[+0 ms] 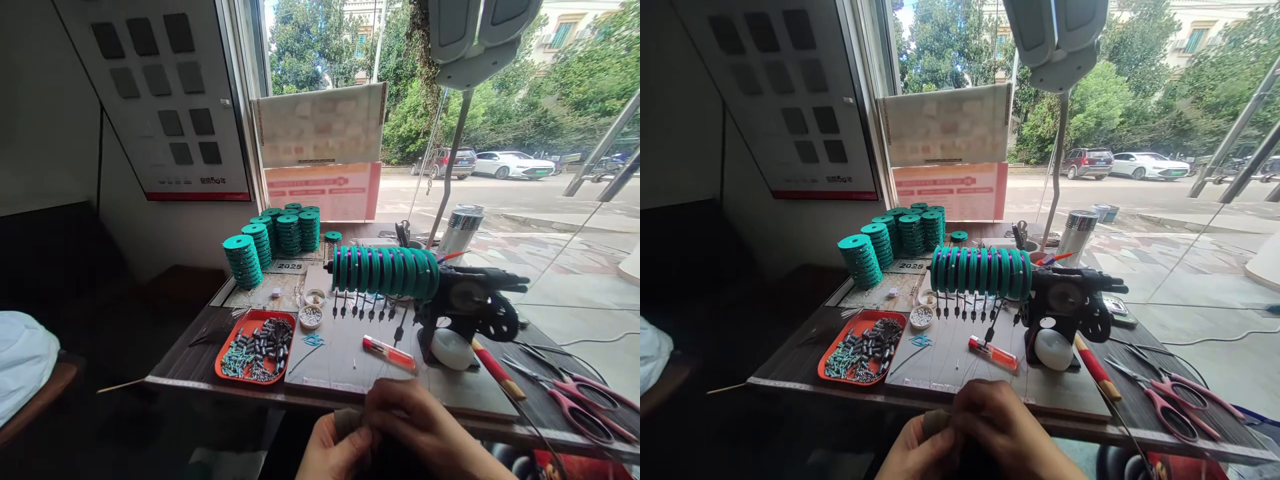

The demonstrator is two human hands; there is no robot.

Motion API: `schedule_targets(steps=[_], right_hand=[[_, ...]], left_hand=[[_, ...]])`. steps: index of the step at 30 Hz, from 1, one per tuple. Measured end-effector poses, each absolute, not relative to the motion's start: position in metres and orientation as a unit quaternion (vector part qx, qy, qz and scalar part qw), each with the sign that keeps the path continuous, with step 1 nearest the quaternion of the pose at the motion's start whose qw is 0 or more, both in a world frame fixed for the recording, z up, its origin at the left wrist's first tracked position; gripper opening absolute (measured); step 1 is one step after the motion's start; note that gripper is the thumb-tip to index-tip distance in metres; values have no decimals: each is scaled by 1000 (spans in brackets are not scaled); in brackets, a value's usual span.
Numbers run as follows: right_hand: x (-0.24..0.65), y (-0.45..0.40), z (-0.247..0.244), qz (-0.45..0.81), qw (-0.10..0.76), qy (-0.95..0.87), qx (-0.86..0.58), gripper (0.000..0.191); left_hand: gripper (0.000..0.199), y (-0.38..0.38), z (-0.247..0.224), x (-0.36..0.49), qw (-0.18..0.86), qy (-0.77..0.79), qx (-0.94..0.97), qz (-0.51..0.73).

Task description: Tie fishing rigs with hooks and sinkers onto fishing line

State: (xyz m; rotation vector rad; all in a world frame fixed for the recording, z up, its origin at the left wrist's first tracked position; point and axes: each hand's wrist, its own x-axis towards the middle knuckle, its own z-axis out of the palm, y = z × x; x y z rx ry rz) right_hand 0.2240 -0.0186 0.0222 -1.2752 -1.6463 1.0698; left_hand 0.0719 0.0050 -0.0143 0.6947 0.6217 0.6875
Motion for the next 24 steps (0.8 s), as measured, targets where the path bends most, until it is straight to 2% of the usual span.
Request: schedule_targets(steps=[5,8,14,24], right_hand=[[221,-27,12,527,442,-521,-505,36],[218,-31,5,521,473,-487,-517,40],[206,-31,2,431,513,-512,-537,40],[201,-33,-8,564,574,-338,-487,39]], left_hand=[[31,5,-23,72,818,287,354,351],[31,5,-26,73,804,293,370,362],[28,4,-17,72,782,321,383,371],[25,1,-29,73,794,325,322,400]])
